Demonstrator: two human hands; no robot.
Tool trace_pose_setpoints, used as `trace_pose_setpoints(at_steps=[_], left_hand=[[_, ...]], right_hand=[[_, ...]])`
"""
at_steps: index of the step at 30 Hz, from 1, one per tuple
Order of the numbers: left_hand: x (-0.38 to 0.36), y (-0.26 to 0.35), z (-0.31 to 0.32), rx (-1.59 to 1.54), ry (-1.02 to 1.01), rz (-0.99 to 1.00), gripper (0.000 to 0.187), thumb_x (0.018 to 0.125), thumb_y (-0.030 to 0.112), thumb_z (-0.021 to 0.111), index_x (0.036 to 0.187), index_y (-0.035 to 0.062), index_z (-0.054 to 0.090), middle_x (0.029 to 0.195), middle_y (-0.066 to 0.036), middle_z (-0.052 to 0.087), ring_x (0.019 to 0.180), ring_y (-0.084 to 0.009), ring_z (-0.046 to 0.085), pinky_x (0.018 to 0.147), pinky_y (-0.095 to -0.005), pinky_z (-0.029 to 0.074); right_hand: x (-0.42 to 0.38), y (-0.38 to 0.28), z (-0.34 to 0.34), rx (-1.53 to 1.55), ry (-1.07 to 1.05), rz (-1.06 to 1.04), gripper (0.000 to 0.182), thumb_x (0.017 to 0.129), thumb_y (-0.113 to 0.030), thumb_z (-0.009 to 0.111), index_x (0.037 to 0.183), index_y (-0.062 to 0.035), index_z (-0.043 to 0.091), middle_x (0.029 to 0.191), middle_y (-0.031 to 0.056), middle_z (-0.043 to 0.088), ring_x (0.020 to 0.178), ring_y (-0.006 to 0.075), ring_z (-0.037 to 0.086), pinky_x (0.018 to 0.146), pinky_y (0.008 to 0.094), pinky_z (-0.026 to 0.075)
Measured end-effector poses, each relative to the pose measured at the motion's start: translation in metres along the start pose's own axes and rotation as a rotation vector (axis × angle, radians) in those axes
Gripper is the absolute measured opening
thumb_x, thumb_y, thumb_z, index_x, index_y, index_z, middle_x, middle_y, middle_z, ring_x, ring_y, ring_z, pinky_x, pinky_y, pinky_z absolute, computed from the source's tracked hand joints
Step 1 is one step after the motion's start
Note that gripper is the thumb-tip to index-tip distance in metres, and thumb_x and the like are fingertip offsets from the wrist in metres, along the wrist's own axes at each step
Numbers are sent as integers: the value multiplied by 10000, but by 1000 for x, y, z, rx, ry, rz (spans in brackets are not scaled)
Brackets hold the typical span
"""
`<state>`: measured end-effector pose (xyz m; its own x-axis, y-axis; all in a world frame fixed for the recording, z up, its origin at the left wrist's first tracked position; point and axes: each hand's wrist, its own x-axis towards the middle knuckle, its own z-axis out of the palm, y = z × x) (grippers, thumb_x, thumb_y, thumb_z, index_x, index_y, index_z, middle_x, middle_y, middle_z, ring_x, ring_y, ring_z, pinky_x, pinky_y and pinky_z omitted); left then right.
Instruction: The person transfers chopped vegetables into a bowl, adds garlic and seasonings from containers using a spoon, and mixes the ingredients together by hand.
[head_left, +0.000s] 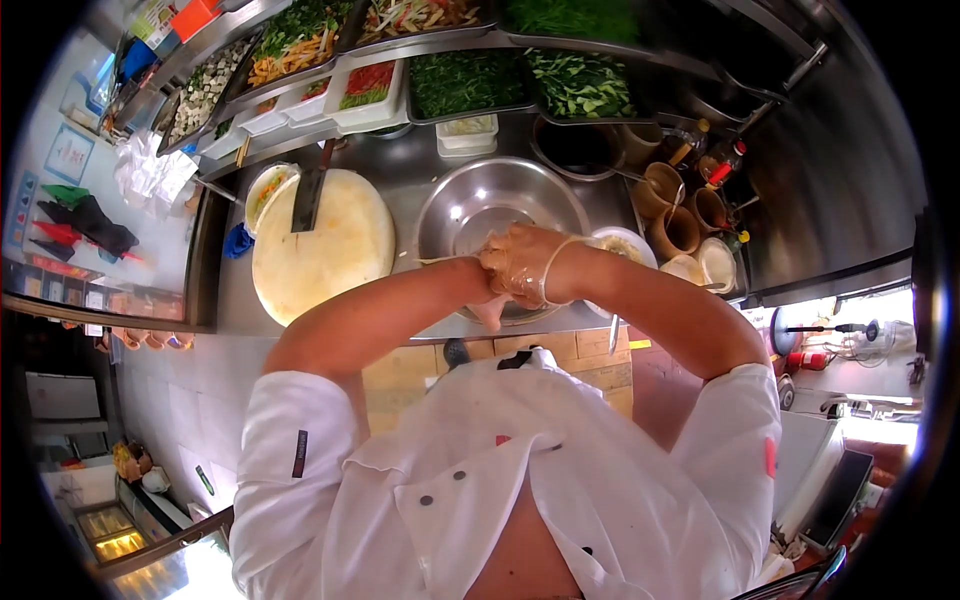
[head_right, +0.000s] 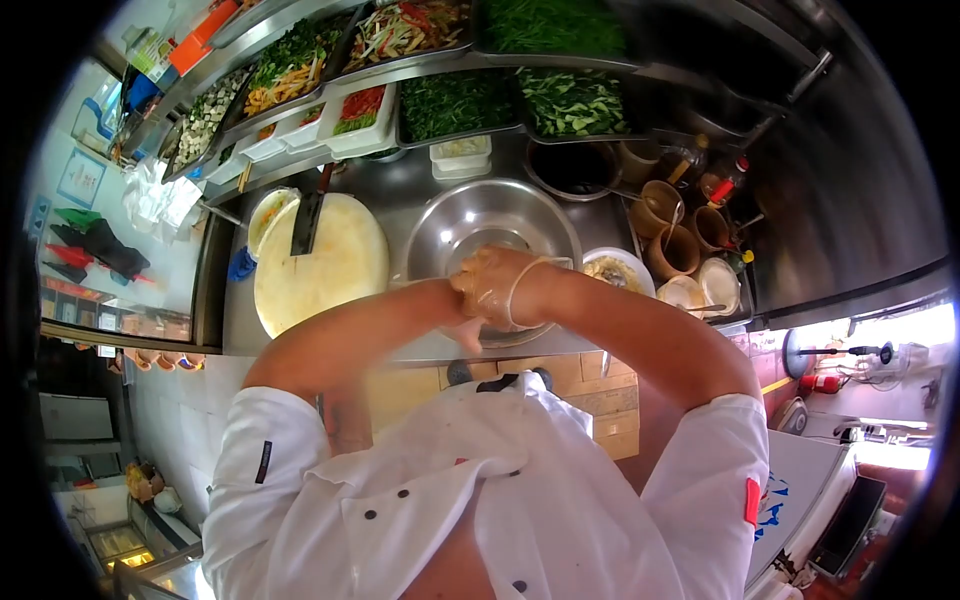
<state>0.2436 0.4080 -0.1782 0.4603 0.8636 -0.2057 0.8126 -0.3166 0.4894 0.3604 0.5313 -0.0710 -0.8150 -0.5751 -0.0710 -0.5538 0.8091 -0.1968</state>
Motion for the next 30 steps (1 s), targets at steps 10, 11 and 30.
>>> trace_pose_setpoints(at_steps=[10,11,30], left_hand=[[7,2,-9,73,-204,-347,531,740,437,762,1152,113,675,1168,-108,687,1108,-320,627,981,-407,486],[8,2,-9,86,-216,-371,525,741,433,760,1150,114,676,1168,-107,688,1106,-320,628,981,-407,487],[32,-90,-33,-665,596,-695,368,884,421,741,1031,92,668,1027,-56,701,963,-160,647,878,-312,518]], right_hand=[[7,-4,8,-169,-191,197,185,770,-128,666,945,-141,722,889,67,717,942,271,649,928,415,426],[7,-4,6,-165,-205,198,185,775,-130,660,949,-148,721,853,67,719,928,276,659,922,418,433],[-108,-2,25,622,582,873,184,907,-214,698,994,-61,645,855,127,687,786,268,659,722,375,512]])
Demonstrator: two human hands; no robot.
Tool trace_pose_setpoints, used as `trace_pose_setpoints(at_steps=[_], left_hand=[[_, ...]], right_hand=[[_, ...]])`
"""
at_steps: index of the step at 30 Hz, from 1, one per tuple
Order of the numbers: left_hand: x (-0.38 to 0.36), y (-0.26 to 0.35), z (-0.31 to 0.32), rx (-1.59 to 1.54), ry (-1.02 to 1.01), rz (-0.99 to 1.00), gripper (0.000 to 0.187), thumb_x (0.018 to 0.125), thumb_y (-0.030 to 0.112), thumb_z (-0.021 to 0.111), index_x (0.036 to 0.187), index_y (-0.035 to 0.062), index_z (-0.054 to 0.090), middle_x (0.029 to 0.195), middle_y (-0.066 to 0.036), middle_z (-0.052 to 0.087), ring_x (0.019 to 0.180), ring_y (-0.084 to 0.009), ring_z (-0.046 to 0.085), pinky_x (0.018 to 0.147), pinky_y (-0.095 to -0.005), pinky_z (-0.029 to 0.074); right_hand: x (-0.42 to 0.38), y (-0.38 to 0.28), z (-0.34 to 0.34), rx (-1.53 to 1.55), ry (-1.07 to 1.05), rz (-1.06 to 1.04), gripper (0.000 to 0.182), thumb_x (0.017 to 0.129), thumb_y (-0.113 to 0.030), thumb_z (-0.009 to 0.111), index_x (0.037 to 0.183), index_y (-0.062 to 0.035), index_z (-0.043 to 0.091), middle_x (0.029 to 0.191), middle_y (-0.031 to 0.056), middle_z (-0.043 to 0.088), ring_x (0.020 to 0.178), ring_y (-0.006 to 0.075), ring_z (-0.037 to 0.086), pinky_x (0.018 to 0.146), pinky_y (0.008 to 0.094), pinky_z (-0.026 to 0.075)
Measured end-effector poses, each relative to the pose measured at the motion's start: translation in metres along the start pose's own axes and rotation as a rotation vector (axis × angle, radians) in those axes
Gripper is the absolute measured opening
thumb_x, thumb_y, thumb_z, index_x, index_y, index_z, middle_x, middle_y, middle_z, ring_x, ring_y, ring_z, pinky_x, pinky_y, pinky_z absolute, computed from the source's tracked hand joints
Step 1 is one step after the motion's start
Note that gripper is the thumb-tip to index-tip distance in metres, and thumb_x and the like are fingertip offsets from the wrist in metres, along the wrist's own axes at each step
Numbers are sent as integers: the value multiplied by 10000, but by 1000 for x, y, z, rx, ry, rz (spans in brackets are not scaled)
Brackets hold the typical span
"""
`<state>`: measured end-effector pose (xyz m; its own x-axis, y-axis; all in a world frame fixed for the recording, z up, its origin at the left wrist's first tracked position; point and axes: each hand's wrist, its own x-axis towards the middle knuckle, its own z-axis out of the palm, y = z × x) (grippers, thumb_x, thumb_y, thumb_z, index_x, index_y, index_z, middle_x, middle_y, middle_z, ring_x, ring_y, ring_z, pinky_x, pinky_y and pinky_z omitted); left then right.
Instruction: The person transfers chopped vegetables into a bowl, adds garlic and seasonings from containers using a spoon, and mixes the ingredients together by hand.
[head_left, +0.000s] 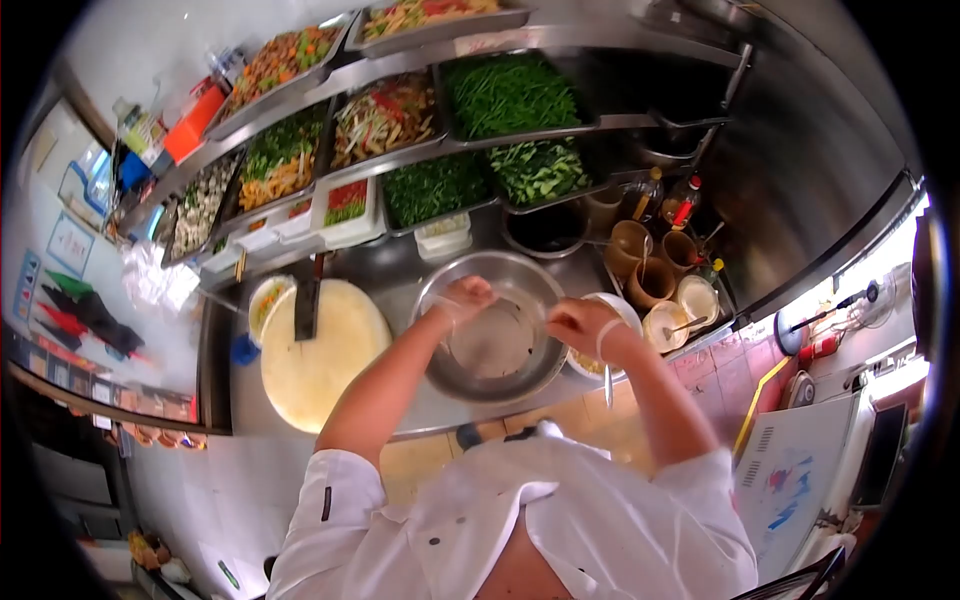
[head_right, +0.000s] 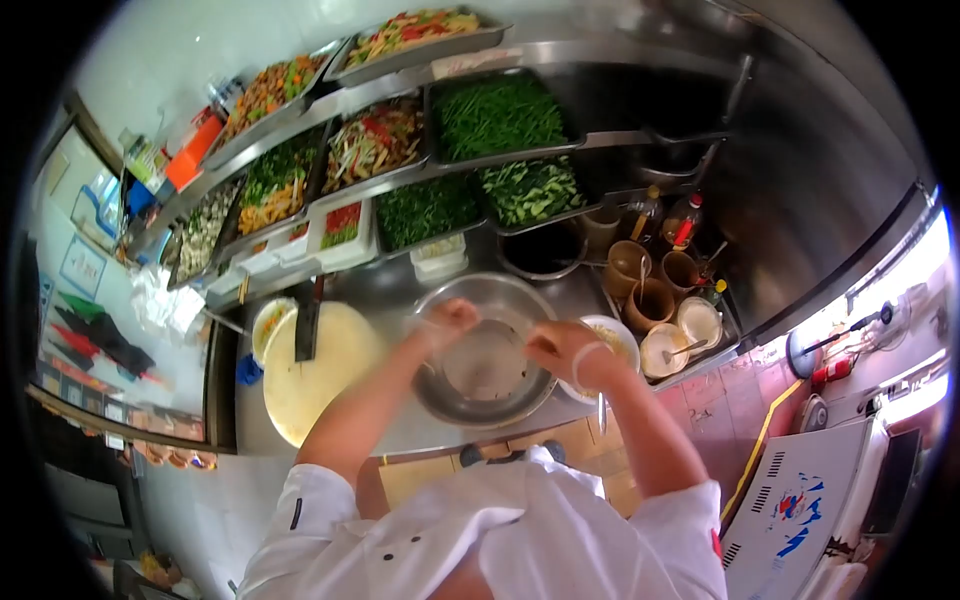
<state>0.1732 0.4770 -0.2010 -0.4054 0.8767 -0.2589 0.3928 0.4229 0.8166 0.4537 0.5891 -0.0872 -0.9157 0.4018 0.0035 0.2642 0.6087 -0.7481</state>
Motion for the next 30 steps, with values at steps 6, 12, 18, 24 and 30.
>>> trace_pose_setpoints(at_steps=[6,12,18,24,30], left_hand=[[69,136,-28,-518,63,88,468,881,482,727,1136,103,627,803,-1,582,562,-76,452,481,-236,359],[164,235,-15,-1194,246,-52,407,921,508,649,762,161,506,613,-12,541,437,-102,358,402,-256,226],[176,273,9,-1316,543,-295,361,972,379,453,716,125,444,540,-5,416,365,-143,264,379,-293,195],[47,204,24,-1372,328,-264,217,849,282,620,810,147,454,548,7,372,382,-143,278,376,-315,233],[-130,150,25,-1270,380,-78,358,793,155,602,1135,51,608,1081,-114,673,1008,-307,644,934,-452,522]], right_hand=[[-87,102,44,569,604,386,219,961,-228,661,1054,-30,659,807,-1,621,741,101,557,693,267,471],[-153,108,9,685,784,541,245,963,-254,646,1027,-18,667,760,-13,573,693,94,513,648,266,452],[-209,129,-13,707,886,572,245,942,-274,650,962,-31,672,745,-4,575,679,106,526,626,267,458],[-217,187,-22,649,762,571,294,939,-322,685,882,-37,646,676,-6,559,616,95,524,575,263,444],[-154,229,-26,746,601,493,267,978,-310,638,1020,-49,671,738,-42,546,667,68,474,598,246,392]])
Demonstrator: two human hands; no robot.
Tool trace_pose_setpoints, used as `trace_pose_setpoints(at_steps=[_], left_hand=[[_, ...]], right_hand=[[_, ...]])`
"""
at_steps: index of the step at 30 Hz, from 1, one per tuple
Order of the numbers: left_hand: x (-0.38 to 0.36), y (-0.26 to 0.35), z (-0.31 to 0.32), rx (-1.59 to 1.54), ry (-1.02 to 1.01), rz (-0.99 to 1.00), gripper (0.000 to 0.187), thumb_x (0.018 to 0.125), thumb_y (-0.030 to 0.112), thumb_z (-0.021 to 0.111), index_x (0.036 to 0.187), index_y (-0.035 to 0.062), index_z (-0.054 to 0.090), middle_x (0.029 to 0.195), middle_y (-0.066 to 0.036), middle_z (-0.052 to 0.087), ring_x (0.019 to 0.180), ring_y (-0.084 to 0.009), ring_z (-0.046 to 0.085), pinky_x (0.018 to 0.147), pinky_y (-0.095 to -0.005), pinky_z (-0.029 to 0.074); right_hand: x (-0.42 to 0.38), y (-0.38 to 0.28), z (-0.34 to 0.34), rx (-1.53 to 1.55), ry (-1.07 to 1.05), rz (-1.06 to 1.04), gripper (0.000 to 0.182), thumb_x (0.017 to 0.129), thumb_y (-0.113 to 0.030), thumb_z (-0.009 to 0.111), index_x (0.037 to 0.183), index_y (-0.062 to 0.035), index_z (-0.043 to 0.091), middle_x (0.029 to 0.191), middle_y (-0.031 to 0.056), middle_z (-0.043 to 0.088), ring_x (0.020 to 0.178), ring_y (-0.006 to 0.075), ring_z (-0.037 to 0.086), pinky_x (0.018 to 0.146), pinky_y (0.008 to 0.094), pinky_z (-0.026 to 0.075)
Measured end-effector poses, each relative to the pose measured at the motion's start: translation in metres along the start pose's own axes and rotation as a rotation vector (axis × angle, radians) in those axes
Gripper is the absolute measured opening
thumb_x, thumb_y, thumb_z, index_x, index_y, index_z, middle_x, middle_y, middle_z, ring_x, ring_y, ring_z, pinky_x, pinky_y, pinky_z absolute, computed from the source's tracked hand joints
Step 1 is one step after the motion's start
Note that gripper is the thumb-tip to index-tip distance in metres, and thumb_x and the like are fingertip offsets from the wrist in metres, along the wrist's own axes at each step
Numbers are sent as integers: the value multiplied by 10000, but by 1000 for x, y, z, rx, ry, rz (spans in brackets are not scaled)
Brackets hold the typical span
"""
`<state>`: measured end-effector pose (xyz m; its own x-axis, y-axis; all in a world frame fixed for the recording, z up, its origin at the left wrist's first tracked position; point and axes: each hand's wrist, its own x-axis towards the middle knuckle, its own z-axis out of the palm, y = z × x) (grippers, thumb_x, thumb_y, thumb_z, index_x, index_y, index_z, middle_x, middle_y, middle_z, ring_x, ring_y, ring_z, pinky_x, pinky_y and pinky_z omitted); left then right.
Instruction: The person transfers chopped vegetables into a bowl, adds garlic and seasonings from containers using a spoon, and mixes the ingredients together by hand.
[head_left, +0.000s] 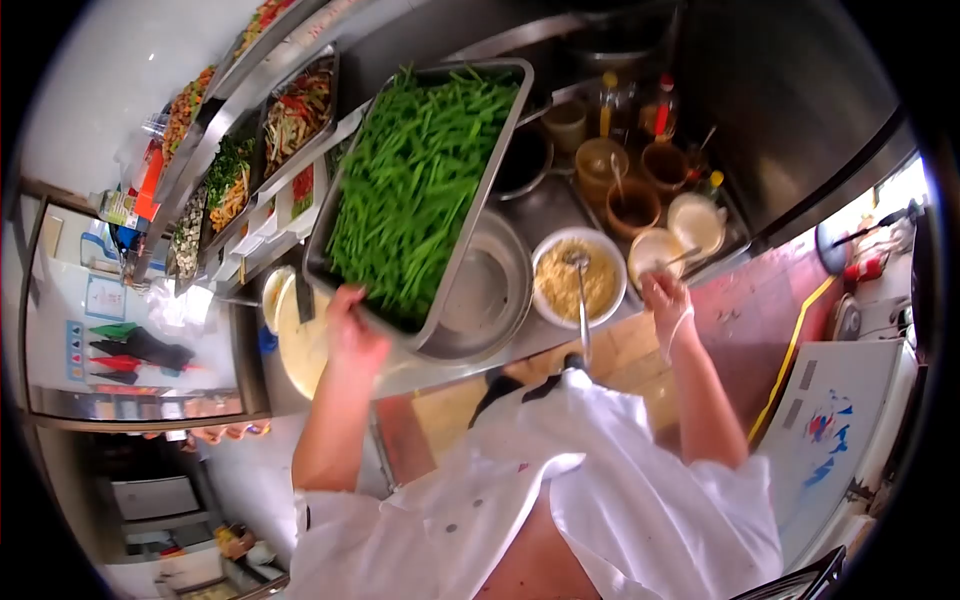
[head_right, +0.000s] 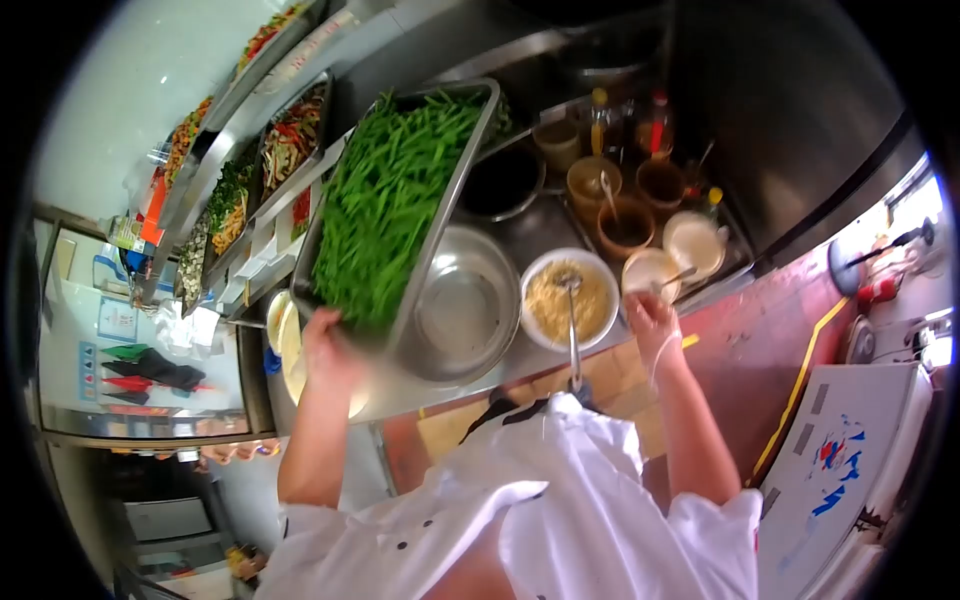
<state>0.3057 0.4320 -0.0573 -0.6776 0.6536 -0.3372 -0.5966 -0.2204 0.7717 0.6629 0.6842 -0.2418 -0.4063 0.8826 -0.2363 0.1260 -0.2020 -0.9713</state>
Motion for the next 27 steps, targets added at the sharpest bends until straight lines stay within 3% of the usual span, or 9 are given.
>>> trace_pose_setpoints(at_steps=[1,5,9,10,13,15,17,21,27], left_hand=[[-14,14,-28,-5,-65,-75,467,794,153,589,1244,29,595,1201,-140,664,1153,-338,613,1057,-491,471],[-76,49,-57,184,135,-238,540,806,203,560,1310,9,553,1210,-160,650,1146,-337,609,1025,-477,488],[-72,83,-128,590,420,-229,364,793,187,627,1130,49,631,1173,-86,642,1071,-258,610,966,-407,494],[-62,94,-157,717,497,-240,290,850,238,625,1084,69,595,1070,-89,667,967,-257,673,872,-410,576],[-18,102,-121,1008,630,-414,304,821,267,645,1054,75,604,1078,-78,663,1043,-267,650,947,-507,510],[15,105,-90,1158,503,-494,328,805,260,649,1062,63,598,1083,-86,660,1079,-266,634,951,-528,477],[55,109,-102,1290,466,-472,319,790,230,655,1048,44,646,1001,-83,671,911,-258,675,811,-464,522],[83,91,-23,2378,229,-491,413,884,358,557,1040,-8,669,1015,-195,701,953,-347,690,837,-413,546],[52,90,49,2844,195,-11,401,915,381,522,1054,34,665,985,-228,710,968,-392,692,878,-472,547]], right_hand=[[8,0,9,96,-22,0,236,965,-277,654,1021,-47,657,763,-30,539,687,73,467,617,245,380],[31,-1,39,90,-95,117,221,975,-256,634,1041,-45,642,774,-39,521,690,66,445,608,229,358],[27,-3,56,102,-104,206,190,974,-220,632,1024,-41,667,818,-29,596,728,60,498,650,224,406],[27,8,58,150,-111,200,177,975,-203,629,1018,-36,670,816,-29,595,721,63,491,645,225,405],[22,33,51,188,-119,221,174,977,-197,628,1016,-32,669,815,-28,594,715,66,485,644,231,407],[11,29,39,169,-84,249,179,977,-203,631,1014,-33,669,806,-29,586,711,70,485,644,234,407],[0,33,29,172,-43,239,196,975,-223,638,1013,-33,661,782,-28,562,698,77,478,632,240,395],[-26,45,1,191,91,204,219,967,-251,652,994,-34,658,749,-25,533,682,87,475,622,256,387],[-52,51,-28,240,155,245,221,961,-263,662,986,-43,659,743,-46,521,677,66,458,607,237,364]])
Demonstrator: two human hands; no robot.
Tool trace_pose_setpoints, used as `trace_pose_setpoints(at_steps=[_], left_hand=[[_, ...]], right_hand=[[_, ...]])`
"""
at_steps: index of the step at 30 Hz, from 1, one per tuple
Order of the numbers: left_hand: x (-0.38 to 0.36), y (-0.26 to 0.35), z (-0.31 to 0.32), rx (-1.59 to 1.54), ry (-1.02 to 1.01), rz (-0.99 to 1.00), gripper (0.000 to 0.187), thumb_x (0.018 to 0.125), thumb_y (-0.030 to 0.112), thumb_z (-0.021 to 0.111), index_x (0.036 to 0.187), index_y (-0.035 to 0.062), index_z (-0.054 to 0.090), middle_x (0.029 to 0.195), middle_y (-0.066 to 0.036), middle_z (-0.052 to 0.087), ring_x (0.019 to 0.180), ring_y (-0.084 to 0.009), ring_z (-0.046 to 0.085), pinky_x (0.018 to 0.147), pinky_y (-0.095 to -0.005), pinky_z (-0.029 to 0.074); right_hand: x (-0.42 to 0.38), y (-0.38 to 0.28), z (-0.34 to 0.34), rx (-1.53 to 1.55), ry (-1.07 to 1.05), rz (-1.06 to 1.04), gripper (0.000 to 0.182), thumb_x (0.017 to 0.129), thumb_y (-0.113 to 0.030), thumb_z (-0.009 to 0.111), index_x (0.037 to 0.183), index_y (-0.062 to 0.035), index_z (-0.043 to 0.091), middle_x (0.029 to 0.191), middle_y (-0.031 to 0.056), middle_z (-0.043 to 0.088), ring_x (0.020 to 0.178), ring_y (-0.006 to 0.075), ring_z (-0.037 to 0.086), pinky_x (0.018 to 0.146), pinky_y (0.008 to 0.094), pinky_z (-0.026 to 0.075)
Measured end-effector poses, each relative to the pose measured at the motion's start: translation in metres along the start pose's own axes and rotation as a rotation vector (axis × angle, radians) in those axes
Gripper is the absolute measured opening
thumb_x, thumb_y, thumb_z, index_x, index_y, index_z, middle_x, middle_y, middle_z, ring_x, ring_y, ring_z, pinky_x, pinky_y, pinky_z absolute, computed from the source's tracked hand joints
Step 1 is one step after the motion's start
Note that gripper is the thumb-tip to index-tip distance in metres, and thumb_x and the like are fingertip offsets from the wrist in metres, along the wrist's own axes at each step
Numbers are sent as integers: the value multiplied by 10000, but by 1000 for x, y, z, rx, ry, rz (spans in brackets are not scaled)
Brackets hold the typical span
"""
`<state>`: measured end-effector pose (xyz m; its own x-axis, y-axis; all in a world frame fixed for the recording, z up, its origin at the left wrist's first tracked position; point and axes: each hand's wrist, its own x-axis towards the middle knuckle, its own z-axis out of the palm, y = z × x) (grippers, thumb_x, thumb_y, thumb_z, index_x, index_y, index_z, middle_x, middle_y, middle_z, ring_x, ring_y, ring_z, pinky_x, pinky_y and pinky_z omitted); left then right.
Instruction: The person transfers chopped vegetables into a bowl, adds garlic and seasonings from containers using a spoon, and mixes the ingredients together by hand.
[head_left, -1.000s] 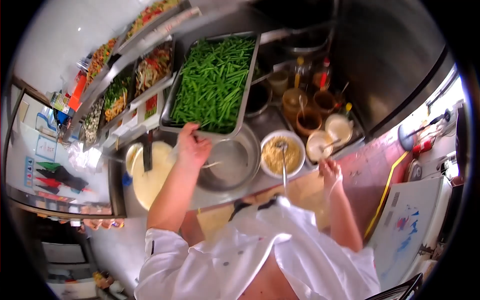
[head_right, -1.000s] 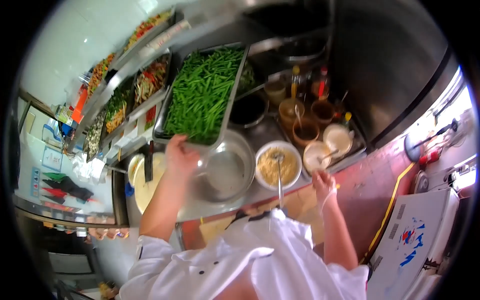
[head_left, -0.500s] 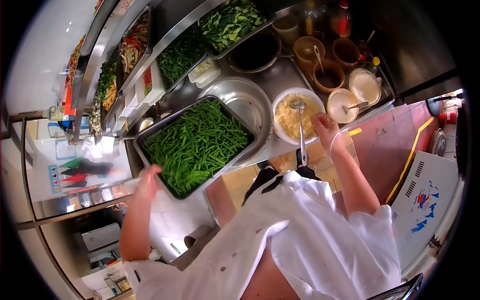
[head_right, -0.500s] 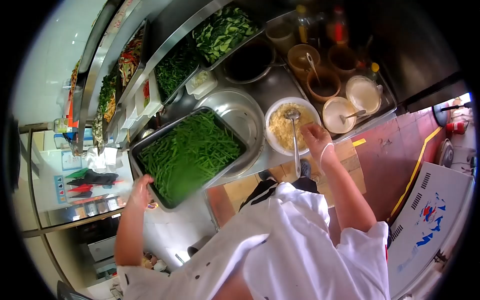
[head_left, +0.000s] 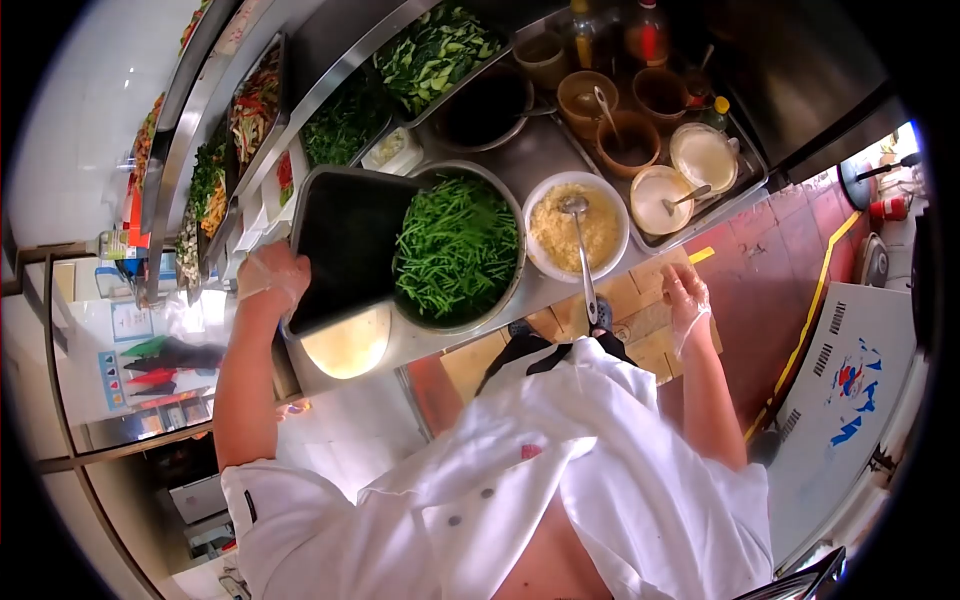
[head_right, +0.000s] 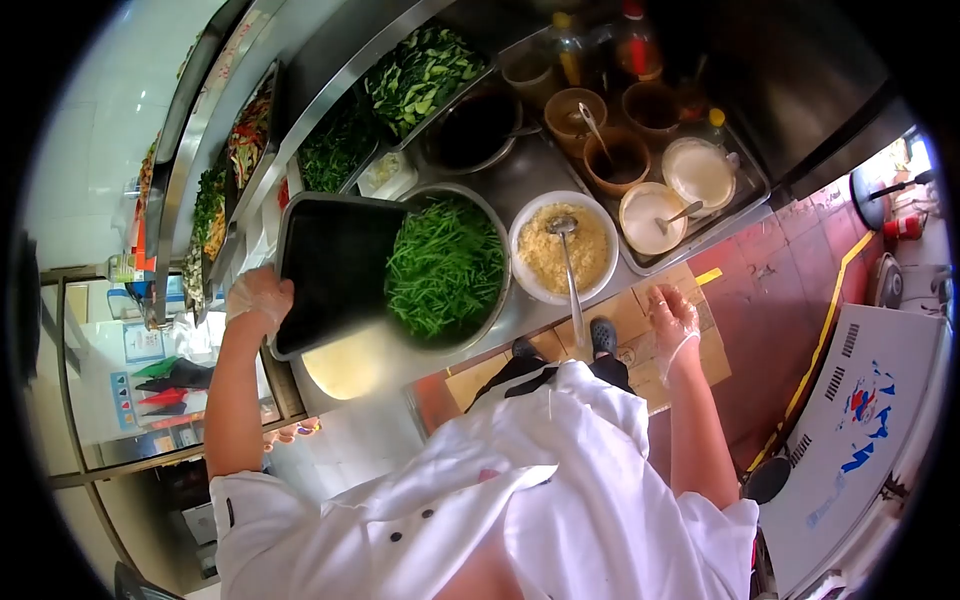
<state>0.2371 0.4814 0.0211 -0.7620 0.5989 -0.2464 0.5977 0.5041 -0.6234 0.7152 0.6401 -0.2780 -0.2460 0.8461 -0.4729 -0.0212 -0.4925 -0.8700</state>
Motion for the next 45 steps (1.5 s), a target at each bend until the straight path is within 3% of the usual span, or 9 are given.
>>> trace_pose_setpoints(at_steps=[15,22,26,31,33,35,37,41,45], left_hand=[[-87,-35,87,-209,492,97,274,815,217,685,1033,63,623,741,-173,665,641,-390,644,631,-504,520],[-128,-90,230,-606,241,-555,368,848,285,630,986,-55,648,875,-292,680,804,-472,665,739,-527,522],[-145,-119,387,-1177,71,-865,468,810,314,664,1052,-85,638,1021,-242,700,951,-354,668,844,-430,505],[-135,-100,606,-2423,-100,-1145,129,832,230,620,897,125,581,710,-16,491,620,-188,474,594,-317,430],[-137,-82,571,-2511,-306,-1083,118,886,223,587,826,146,521,653,22,429,509,-139,406,490,-303,397],[-114,-62,600,-2384,-29,-923,174,907,247,585,796,147,496,598,31,368,458,-118,348,435,-276,328],[-94,-50,568,-2586,-207,-1350,247,942,308,586,797,129,496,567,29,360,436,-104,318,389,-239,256],[-71,-40,592,-2619,-269,-1131,242,945,364,602,897,141,524,609,19,429,466,-110,353,414,-237,301],[-77,-33,579,-2580,-135,-1196,243,906,360,666,955,150,555,709,31,429,583,-106,394,493,-232,312]], right_hand=[[20,-28,81,-121,-251,-61,143,982,-166,630,1050,-44,663,798,-49,569,701,60,477,647,219,394],[22,5,102,-341,-272,-170,156,967,-153,647,1048,-21,672,861,12,656,782,94,565,731,260,475],[7,7,110,-450,-229,-278,136,955,-142,662,1021,-25,680,847,33,665,781,100,577,738,270,487],[-11,27,116,-641,-116,-383,170,943,-182,676,1044,-46,684,822,29,679,747,117,604,706,299,507],[-19,36,121,-712,-96,-404,179,937,-191,675,1058,-59,686,806,44,687,708,133,610,674,317,514],[-44,26,121,-921,-55,-441,197,920,-181,659,1093,-93,690,778,91,688,629,195,610,619,343,512],[-71,3,130,-1170,-82,-417,300,904,-185,636,1193,-112,660,880,164,698,775,309,666,721,400,534],[-87,-13,125,-1663,-236,-369,569,921,-148,582,1473,-189,451,1215,179,616,1134,360,597,995,451,460],[-68,-10,125,-1896,-317,-402,631,920,-118,569,1519,-226,402,1288,154,567,1172,330,583,999,432,471]])
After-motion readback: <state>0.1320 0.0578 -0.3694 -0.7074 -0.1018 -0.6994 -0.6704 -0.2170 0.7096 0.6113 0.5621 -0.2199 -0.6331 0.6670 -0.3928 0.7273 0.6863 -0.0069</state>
